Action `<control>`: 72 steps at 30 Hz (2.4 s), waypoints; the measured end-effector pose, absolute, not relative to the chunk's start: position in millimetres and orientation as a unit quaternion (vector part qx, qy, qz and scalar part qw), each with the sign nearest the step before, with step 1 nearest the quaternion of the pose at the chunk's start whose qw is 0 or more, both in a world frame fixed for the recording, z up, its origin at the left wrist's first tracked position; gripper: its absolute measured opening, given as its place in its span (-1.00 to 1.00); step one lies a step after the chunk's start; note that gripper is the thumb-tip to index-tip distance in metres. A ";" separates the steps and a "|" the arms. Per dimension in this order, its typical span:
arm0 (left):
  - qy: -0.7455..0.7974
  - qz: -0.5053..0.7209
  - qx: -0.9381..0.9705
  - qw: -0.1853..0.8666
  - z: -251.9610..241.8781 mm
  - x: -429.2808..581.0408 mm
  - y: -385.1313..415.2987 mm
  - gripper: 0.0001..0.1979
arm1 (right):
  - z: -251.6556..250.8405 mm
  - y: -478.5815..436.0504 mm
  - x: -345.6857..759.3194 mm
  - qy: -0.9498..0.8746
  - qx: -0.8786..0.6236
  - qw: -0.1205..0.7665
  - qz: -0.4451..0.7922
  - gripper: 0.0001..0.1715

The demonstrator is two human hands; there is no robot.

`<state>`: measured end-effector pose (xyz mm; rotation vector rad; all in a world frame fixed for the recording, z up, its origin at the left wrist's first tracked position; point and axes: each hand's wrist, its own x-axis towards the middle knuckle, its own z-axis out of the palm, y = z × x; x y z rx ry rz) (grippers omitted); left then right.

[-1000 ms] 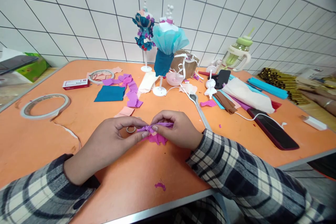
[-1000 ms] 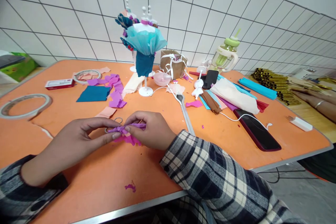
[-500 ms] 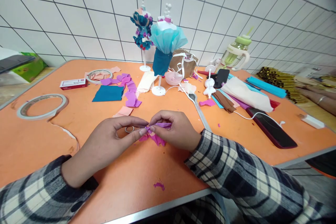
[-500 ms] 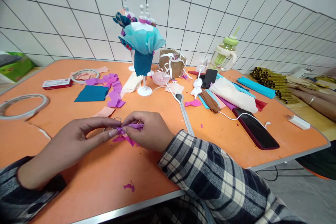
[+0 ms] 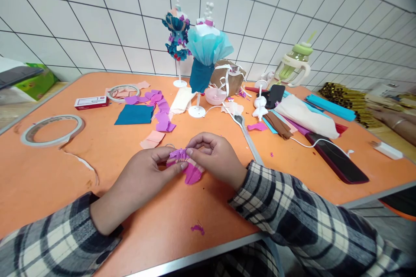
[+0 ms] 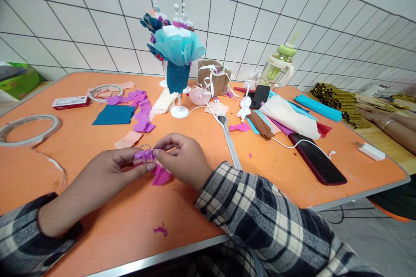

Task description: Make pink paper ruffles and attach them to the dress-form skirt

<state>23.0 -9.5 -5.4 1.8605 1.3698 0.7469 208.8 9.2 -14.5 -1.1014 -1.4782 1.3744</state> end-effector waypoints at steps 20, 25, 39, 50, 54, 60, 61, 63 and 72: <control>0.480 0.232 0.709 0.461 -0.6 16.4 -7.0 -0.70 | -8.9 13.5 226.5 -0.699 -0.384 0.335 0.502 -0.72; 0.505 0.269 0.713 0.406 3.2 20.4 -8.6 -0.69 | -10.0 13.2 223.4 -0.649 -0.424 0.368 0.514 -0.74; 0.516 0.221 0.740 0.371 -0.3 13.1 -5.3 -0.61 | -7.2 14.3 216.5 -0.546 -0.430 0.416 0.587 -0.85; 0.448 0.145 0.738 0.483 10.4 -2.8 9.0 -0.62 | 0.2 13.9 230.9 -0.536 -0.375 0.310 0.690 -0.60; 0.440 0.114 0.742 0.492 9.1 -2.6 7.9 -0.60 | 1.0 14.9 229.4 -0.558 -0.392 0.305 0.665 -0.75; 0.553 0.130 0.750 0.339 12.8 -6.4 6.3 -0.56 | -15.8 22.9 228.3 -0.659 -0.471 0.284 0.513 -0.89; 0.575 0.164 0.760 0.253 13.6 -7.7 4.4 -0.56 | -18.8 24.7 229.0 -0.689 -0.491 0.281 0.454 -0.91; 0.549 0.228 0.797 0.110 13.6 -8.1 -0.9 -0.63 | -23.5 27.2 229.4 -0.729 -0.517 0.271 0.358 -0.97; 0.322 0.130 0.931 0.111 -13.0 12.2 -3.3 -0.72 | -22.5 30.9 231.5 -0.736 -0.530 0.236 0.349 -0.91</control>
